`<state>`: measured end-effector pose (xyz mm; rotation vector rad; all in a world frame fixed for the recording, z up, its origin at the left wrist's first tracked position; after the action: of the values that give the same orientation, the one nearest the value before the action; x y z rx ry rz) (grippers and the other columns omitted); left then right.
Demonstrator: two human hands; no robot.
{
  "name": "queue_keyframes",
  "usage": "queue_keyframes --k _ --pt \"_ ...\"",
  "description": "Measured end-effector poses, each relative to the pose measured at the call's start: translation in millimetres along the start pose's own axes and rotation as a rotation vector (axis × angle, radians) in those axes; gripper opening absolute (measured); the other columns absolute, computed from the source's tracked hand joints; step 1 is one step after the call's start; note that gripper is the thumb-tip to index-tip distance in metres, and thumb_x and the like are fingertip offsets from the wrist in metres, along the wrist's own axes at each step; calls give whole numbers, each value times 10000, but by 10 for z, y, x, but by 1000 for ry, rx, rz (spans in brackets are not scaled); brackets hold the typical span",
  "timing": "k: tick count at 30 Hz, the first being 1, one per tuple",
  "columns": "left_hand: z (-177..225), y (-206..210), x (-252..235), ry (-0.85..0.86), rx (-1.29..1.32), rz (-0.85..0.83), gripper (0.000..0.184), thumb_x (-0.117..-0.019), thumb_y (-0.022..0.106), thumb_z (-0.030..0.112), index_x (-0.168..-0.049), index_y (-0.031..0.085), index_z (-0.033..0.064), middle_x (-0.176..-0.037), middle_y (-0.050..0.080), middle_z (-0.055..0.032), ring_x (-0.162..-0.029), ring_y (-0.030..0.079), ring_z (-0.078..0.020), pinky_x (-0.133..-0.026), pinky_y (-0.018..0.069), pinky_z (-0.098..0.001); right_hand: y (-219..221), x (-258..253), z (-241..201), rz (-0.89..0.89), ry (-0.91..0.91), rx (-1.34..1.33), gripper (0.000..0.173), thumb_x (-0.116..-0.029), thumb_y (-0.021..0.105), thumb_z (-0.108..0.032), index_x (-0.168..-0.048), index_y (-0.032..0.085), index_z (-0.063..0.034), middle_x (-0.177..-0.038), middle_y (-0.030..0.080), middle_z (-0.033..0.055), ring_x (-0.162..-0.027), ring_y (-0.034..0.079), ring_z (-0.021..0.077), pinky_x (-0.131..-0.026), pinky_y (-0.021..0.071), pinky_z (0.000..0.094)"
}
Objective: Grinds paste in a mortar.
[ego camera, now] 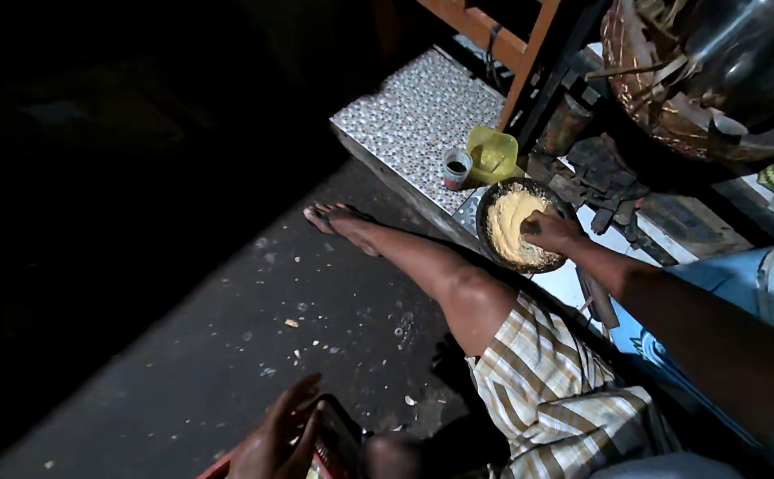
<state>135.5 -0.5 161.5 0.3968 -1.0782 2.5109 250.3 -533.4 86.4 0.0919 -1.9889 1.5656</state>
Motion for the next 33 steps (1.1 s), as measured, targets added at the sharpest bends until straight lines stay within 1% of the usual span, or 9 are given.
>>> queue_keyframes --k 2,4,7,10,14,21,27,30,33 --pt "-10 2 13 10 6 2 442 -1017 534 165 -1416 522 -24 -1262 639 -252 -894 715 -278 -802 594 -456 58 162 -59 -85 -51 72 496 -923 734 -437 -1342 644 -187 -1466 500 256 -1164 610 485 -921 481 708" --pt "-49 21 11 16 34 8 447 -1023 536 178 -1417 513 -33 -1260 635 -255 -909 716 -264 -804 601 -438 187 465 -107 -16 -184 232 454 -928 734 -394 -1332 653 -204 -1421 534 216 -1055 653 464 -806 546 654" --pt "-98 7 52 -24 14 -6 449 -1027 532 186 -1422 512 -29 -1267 634 -261 -938 715 -286 -827 593 -460 342 549 -8 63 -298 329 502 -990 675 -410 -1459 583 -260 -1545 452 220 -1164 594 528 -798 555 645" --pt "-10 8 8 -9 6 -2 439 -1021 532 171 -1416 522 -21 -1252 643 -251 -912 714 -280 -803 595 -448 203 243 275 53 -182 156 477 -1003 633 -456 -1432 592 -252 -1561 443 207 -1120 638 479 -834 542 652" --pt "17 -19 36 6 18 31 437 -1023 538 184 -1413 523 -12 -1252 650 -231 -892 716 -254 -797 597 -442 50 166 81 -57 -109 127 398 -994 637 -453 -1316 655 -220 -1467 512 215 -1076 655 452 -843 523 673" --pt "-51 18 36 -6 -5 -5 433 -1018 534 157 -1408 525 -32 -1236 650 -255 -911 715 -288 -806 594 -456 314 352 110 124 -195 247 496 -1021 603 -458 -1462 582 -234 -1557 436 231 -1147 622 499 -843 552 635" --pt "88 -41 -20 17 20 15 438 -1029 523 179 -1417 516 -23 -1256 643 -239 -863 714 -242 -783 595 -422 8 89 75 -96 -38 56 489 -977 659 -475 -1373 612 -192 -1538 427 284 -1195 591 517 -932 477 715" --pt "28 -16 13 8 12 16 439 -1029 535 196 -1417 523 -7 -1260 647 -230 -901 719 -242 -805 602 -422 227 395 14 32 -144 150 456 -940 717 -445 -1329 656 -215 -1431 520 226 -1041 659 451 -815 548 651" --pt "41 -1 -8 -2 -21 -14 433 -1015 546 145 -1412 525 -27 -1257 643 -258 -915 717 -302 -814 591 -477 200 270 195 90 -26 -7 488 -976 674 -449 -1396 613 -208 -1497 479 235 -1100 649 467 -845 538 660"
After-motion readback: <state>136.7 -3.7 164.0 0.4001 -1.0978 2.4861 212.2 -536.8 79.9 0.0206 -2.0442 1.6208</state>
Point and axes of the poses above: each hand's wrist, its own x-axis away from the middle knuckle, its own y-axis out of the palm, z = x × y, the point moved 7 cm from there along -x, towards the middle knuckle
